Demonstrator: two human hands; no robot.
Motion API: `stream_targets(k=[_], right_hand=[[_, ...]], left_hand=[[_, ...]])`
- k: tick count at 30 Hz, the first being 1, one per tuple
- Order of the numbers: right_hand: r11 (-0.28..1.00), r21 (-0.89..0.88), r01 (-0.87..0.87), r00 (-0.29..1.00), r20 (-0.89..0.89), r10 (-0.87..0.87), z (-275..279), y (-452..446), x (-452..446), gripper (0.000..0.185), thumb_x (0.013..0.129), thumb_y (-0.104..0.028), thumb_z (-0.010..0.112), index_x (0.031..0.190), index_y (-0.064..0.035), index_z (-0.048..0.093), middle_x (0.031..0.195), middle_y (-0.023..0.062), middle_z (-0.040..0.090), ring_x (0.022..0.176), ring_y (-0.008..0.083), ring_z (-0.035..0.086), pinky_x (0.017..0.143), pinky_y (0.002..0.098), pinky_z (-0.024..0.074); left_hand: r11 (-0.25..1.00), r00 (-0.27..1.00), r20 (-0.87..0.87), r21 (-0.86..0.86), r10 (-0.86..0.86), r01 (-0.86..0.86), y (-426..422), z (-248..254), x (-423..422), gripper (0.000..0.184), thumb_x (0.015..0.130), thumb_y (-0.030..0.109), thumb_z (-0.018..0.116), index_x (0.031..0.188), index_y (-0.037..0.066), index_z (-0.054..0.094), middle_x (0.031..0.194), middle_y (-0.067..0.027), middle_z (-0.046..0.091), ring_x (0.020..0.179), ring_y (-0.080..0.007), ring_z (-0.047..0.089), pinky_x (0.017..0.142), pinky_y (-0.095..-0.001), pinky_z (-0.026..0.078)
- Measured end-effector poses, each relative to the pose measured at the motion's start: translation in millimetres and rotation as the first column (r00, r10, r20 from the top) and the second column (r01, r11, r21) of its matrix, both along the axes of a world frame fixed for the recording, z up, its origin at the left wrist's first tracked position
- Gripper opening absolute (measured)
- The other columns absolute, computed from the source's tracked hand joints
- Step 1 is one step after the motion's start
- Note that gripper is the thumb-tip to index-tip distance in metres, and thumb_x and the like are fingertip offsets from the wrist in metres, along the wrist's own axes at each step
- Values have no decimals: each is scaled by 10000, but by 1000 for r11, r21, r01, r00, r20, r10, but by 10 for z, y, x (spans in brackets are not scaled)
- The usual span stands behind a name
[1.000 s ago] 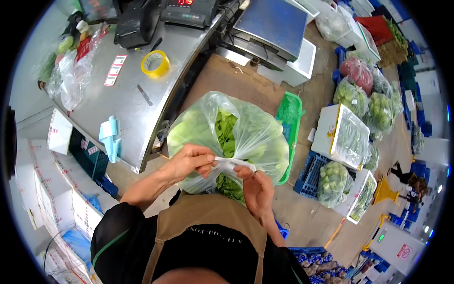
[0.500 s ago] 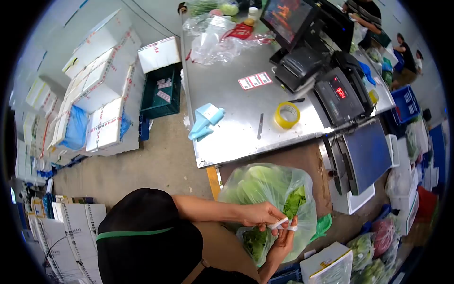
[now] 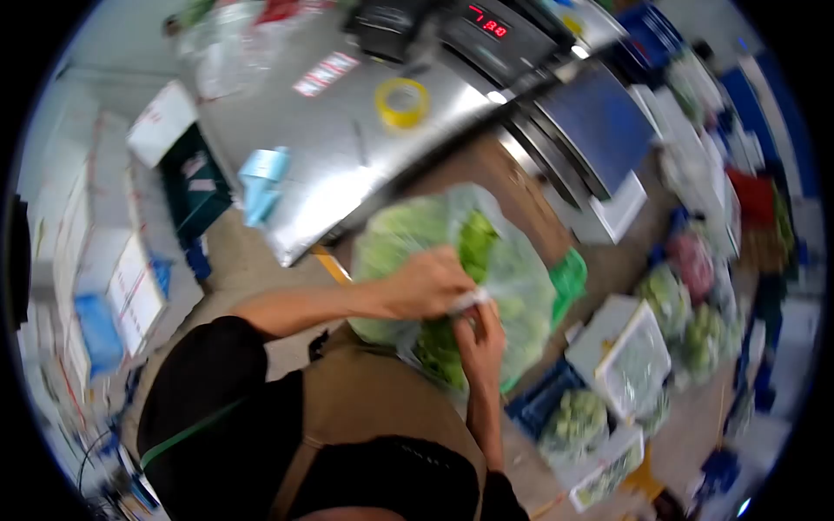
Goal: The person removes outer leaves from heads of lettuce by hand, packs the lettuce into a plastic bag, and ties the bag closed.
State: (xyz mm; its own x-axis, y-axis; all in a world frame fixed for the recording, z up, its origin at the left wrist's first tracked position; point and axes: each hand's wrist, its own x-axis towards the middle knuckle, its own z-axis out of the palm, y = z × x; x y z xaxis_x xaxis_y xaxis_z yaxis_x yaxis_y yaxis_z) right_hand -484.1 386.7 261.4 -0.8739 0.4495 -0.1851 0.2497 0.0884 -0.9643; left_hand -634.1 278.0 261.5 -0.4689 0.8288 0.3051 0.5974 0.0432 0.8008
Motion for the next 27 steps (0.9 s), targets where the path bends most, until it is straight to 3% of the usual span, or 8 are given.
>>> stream_targets(k=[4, 6, 8, 12, 16, 21, 24, 27], right_hand=[[1000, 3, 18, 998, -64, -18, -197, 77, 20, 170, 753, -25, 622, 911, 28, 590, 851, 64, 540, 779, 163, 464, 687, 285, 399], [983, 167, -79, 992, -79, 93, -95, 3, -31, 119, 745, -35, 642, 832, 12, 575, 780, 68, 517, 755, 190, 457, 674, 297, 389], [908, 382, -174, 963, -128, 238, -109, -55, -50, 142, 715, -50, 655, 708, -26, 516, 711, 79, 486, 701, 250, 429, 648, 342, 366], [739, 631, -234, 936, -58, 346, -170, -116, -91, 189, 666, -89, 657, 644, -57, 472, 689, 89, 483, 700, 292, 444, 645, 400, 358], [688, 692, -216, 940, -43, 338, -204, -162, -154, 164, 663, -90, 645, 646, -53, 485, 690, 98, 483, 696, 300, 446, 637, 406, 353], [636, 735, -235, 919, -44, 391, -262, -161, -246, 128, 666, -71, 619, 662, -34, 496, 691, 123, 493, 683, 326, 460, 637, 417, 357], [635, 737, -230, 916, -57, 397, -187, -286, -245, 83, 686, -7, 611, 701, -15, 530, 718, 138, 525, 701, 336, 484, 669, 417, 384], [748, 646, -154, 963, -70, 259, -79, -278, -158, 100, 759, 32, 603, 858, 24, 597, 847, 164, 584, 797, 322, 546, 700, 392, 435]], left_hand=[[997, 996, -43, 8, 79, -79, 53, -213, -28, 72, 740, 72, 661, 806, 60, 685, 711, -98, 629, 708, -265, 579, 611, -361, 475], [992, 993, 25, -46, 115, -114, 109, -369, -206, 75, 737, 64, 654, 805, 45, 680, 714, -101, 636, 699, -268, 583, 618, -367, 478], [991, 991, -29, 35, 130, -129, 267, -467, -184, 82, 727, 41, 644, 802, 34, 677, 714, -107, 640, 698, -272, 583, 619, -372, 479], [983, 992, -51, 153, 111, -102, 492, -609, -120, 73, 718, 26, 620, 752, 38, 683, 697, -121, 643, 673, -282, 584, 606, -386, 474], [988, 989, -47, 66, 141, -138, 613, -804, -162, 72, 698, 62, 634, 730, 74, 697, 680, -115, 643, 665, -280, 586, 602, -394, 473], [956, 971, -88, 213, 224, -201, 750, -1132, -199, 134, 595, 97, 642, 698, 146, 711, 675, -93, 646, 689, -297, 598, 634, -413, 495], [991, 982, -166, 108, 92, -75, 417, -895, -455, 132, 660, 149, 681, 784, 118, 712, 772, -86, 659, 739, -289, 598, 687, -393, 491], [999, 998, -38, 25, -45, 46, -112, -332, -720, 211, 729, 184, 713, 913, 82, 698, 938, -93, 679, 854, -276, 612, 787, -363, 483]])
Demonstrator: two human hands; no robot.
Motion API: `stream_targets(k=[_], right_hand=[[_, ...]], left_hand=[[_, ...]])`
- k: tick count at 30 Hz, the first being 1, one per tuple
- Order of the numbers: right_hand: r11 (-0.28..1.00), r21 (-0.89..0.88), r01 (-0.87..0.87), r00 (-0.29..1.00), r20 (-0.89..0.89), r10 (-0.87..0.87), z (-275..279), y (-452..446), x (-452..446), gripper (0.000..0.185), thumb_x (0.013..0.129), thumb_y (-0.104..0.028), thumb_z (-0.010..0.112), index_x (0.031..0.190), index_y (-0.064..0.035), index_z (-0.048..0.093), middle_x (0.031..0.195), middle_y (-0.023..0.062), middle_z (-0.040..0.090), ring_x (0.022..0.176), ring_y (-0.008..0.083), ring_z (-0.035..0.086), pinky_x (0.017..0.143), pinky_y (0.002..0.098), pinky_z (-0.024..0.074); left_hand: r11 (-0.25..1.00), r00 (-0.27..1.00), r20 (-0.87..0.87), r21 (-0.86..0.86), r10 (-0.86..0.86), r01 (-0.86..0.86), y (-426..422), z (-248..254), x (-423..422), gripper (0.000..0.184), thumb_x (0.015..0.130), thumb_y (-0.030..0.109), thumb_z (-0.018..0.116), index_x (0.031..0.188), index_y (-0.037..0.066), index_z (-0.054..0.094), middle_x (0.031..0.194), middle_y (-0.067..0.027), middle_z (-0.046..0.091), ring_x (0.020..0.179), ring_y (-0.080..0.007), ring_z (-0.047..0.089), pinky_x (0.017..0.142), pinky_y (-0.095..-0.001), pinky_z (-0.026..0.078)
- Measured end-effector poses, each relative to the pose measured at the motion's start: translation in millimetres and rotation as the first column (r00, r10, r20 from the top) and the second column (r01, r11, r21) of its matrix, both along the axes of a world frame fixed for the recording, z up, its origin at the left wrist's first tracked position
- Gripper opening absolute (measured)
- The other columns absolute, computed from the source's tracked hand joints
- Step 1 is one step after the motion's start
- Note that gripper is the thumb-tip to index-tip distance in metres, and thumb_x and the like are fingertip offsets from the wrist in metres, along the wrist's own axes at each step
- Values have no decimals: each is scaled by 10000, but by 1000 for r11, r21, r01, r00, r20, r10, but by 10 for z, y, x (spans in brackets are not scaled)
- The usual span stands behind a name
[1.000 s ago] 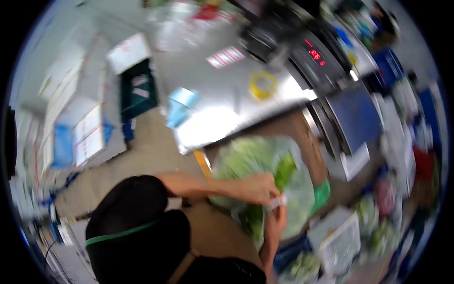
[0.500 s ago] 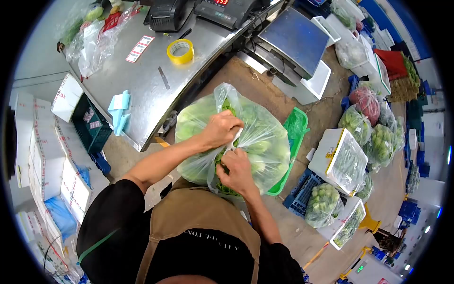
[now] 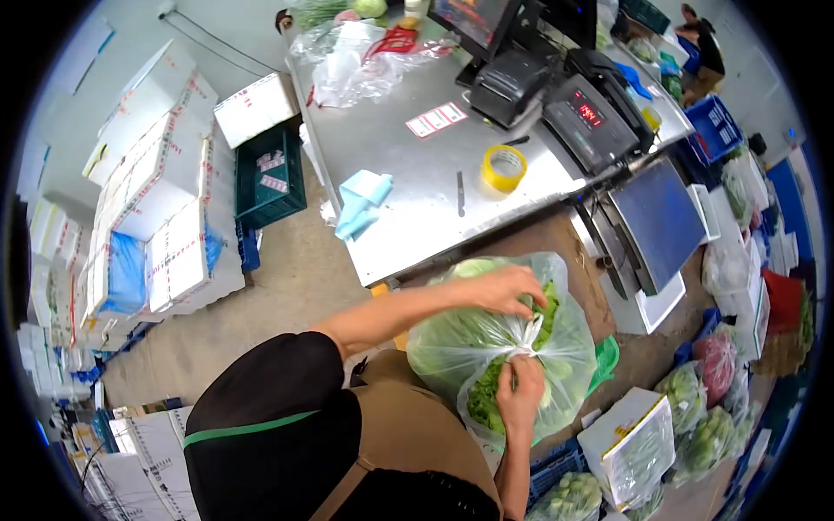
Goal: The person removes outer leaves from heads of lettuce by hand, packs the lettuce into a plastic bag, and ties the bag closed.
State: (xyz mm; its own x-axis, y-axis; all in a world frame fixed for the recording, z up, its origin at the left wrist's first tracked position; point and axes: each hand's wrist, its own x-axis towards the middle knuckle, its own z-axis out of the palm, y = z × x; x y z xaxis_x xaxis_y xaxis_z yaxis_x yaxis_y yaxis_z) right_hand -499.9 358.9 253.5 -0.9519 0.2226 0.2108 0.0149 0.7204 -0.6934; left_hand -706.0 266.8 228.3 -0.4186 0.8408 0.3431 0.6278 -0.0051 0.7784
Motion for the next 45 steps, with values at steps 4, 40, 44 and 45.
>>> stream_targets(k=[4, 40, 44, 45], right_hand=[[974, -33, 223, 970, -89, -225, 188, -25, 119, 211, 809, 37, 588, 1020, 43, 599, 1003, 178, 587, 852, 305, 576, 702, 362, 465], [859, -287, 425, 721, -466, -513, 327, 145, 768, 109, 727, 6, 663, 831, 11, 631, 766, 133, 631, 673, 292, 618, 591, 349, 491], [664, -483, 572, 664, -203, -720, 240, 375, 1220, 82, 778, -8, 634, 844, 41, 642, 723, 91, 656, 622, 124, 623, 553, 266, 482], [540, -626, 562, 644, -79, -761, 153, 465, 1333, 107, 810, -41, 616, 859, 48, 646, 720, 46, 651, 644, 74, 586, 555, 245, 461]], left_hand=[[926, 927, 24, -67, 374, -372, -1184, -294, -1133, 468, 708, 201, 752, 1138, 72, 621, 1081, -126, 654, 975, -263, 620, 844, -373, 495], [881, 840, 515, -303, -170, 364, 128, 848, 1401, 295, 723, 49, 738, 986, -2, 616, 754, 1, 560, 687, -78, 460, 600, -249, 395], [820, 694, 685, -255, -220, 512, 341, 733, 1700, 334, 737, 50, 736, 1041, -3, 608, 793, 22, 565, 711, -80, 474, 635, -250, 414], [812, 670, 705, -240, -231, 532, 366, 747, 1782, 338, 740, 53, 738, 1047, -3, 608, 798, 19, 568, 720, -82, 484, 644, -250, 420]])
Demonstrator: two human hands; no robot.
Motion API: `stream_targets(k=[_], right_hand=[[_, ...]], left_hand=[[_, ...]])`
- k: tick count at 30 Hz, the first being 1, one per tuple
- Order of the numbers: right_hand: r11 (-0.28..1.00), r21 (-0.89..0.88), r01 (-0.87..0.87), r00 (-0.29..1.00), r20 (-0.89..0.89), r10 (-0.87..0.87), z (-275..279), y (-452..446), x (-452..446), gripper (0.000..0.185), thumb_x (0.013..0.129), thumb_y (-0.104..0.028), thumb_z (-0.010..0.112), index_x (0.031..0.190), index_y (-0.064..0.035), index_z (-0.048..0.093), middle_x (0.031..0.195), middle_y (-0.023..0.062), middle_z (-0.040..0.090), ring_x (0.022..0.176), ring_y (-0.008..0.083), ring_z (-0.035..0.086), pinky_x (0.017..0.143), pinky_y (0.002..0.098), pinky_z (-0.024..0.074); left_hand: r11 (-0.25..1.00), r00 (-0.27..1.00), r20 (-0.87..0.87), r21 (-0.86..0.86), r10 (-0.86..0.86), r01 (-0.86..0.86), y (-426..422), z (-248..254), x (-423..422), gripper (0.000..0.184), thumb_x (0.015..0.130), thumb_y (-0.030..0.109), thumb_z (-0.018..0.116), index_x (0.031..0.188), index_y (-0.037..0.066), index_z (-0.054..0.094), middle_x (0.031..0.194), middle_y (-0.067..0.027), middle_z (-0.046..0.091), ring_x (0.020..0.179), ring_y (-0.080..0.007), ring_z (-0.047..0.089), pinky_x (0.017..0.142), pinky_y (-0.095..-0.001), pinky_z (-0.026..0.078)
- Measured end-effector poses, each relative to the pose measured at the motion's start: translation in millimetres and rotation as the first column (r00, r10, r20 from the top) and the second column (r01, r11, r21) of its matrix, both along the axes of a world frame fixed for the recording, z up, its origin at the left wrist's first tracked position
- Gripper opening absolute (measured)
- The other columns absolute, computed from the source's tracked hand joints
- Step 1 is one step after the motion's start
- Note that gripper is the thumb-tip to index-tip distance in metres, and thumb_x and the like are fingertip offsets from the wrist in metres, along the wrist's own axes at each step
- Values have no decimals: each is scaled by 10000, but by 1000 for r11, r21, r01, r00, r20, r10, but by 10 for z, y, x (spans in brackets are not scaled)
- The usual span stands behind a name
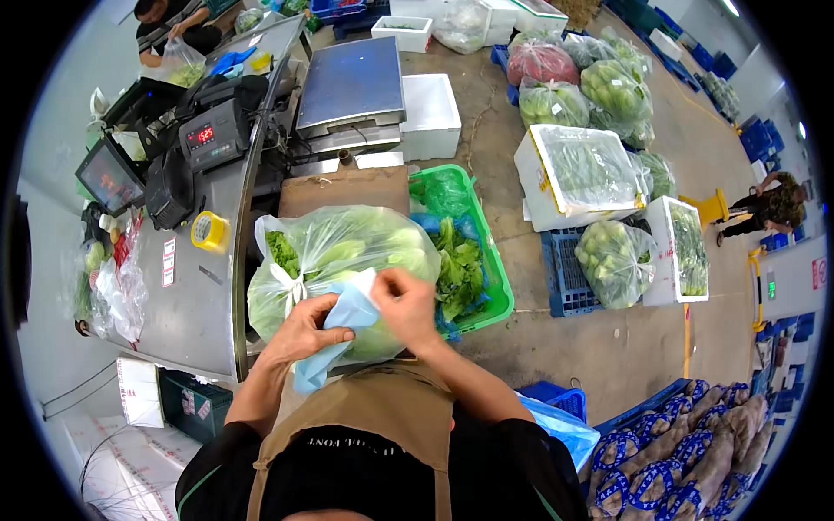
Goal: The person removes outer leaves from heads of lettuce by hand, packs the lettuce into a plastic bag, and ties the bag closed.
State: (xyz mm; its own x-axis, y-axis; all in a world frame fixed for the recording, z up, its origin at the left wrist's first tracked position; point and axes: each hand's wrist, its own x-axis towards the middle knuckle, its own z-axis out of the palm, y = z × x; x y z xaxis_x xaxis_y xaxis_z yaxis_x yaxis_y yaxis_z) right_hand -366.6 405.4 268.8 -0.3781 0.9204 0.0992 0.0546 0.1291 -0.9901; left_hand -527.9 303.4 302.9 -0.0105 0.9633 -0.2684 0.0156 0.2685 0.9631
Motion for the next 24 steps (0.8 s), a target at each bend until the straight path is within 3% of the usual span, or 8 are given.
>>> stream_targets(k=[4, 7, 9, 11, 12, 16, 19, 24], right_hand=[[943, -150, 298, 951, -36, -307, -150, 700, 432, 87, 833, -34, 595, 825, 34, 648, 702, -4, 610, 642, 50, 526, 553, 223, 421], [729, 482, 485, 854, -82, -514, -246, 1203, 500, 29, 812, -26, 615, 801, -8, 635, 745, 87, 629, 639, 169, 587, 556, 286, 429], [488, 816, 310, 848, -4, -530, -328, 1446, 408, 43, 756, -35, 615, 727, -40, 584, 729, 120, 576, 666, 240, 562, 630, 359, 427], [500, 857, 125, 907, 106, -408, -584, 1466, 172, 70, 698, -67, 596, 673, -72, 530, 685, 94, 522, 663, 237, 521, 699, 405, 409], [485, 871, -80, 865, 302, -400, -909, 1436, 2, 50, 690, -106, 580, 668, -87, 539, 661, 74, 498, 627, 234, 492, 702, 414, 403], [793, 141, -593, 606, 727, 324, -1178, 982, -343, 282, 879, -215, 515, 1050, -24, 634, 998, 146, 626, 1002, 300, 572, 901, 609, 319], [878, 348, -330, 847, 520, 112, -872, 805, -187, 361, 923, -305, 498, 1205, -91, 570, 1224, 146, 530, 1153, 324, 483, 935, 660, 264], [785, 161, -598, 651, 669, 358, -1176, 790, -193, 548, 953, -496, 385, 1345, -117, 446, 1399, 118, 406, 1305, 338, 346, 1011, 666, 181]], left_hand=[[994, 993, -108, -107, -40, 29, -72, 251, 122, 314, 780, 80, 708, 1068, -9, 619, 891, -22, 615, 804, -95, 533, 717, -252, 439], [990, 983, -182, -137, 22, -47, -347, 60, 27, 265, 888, 205, 603, 1017, -23, 647, 898, -58, 628, 800, -107, 539, 721, -268, 446], [849, 836, -330, -153, 439, -506, -621, -288, 18, 349, 934, 275, 518, 982, -41, 659, 799, -70, 623, 745, -122, 541, 695, -274, 451], [930, 929, -66, -39, 363, -366, -760, -302, -99, 427, 966, 311, 462, 844, -36, 679, 711, -81, 638, 621, -138, 536, 580, -277, 424], [928, 904, -273, -82, 329, -363, -712, -195, -35, 397, 949, 304, 496, 871, -43, 674, 699, -90, 637, 628, -151, 553, 592, -288, 433], [842, 456, -836, 12, 304, -540, -697, -51, -24, 359, 830, 223, 679, 1062, -46, 621, 663, -121, 634, 600, -242, 599, 578, -354, 459], [810, 304, -900, 86, 314, -580, -674, -242, -259, 633, 713, 189, 778, 1256, -6, 519, 797, -157, 622, 734, -307, 603, 679, -384, 470], [898, 319, -904, 135, 285, -418, -317, -419, -342, 645, 661, 185, 816, 1235, 37, 560, 1026, -175, 562, 936, -327, 560, 798, -409, 440]])
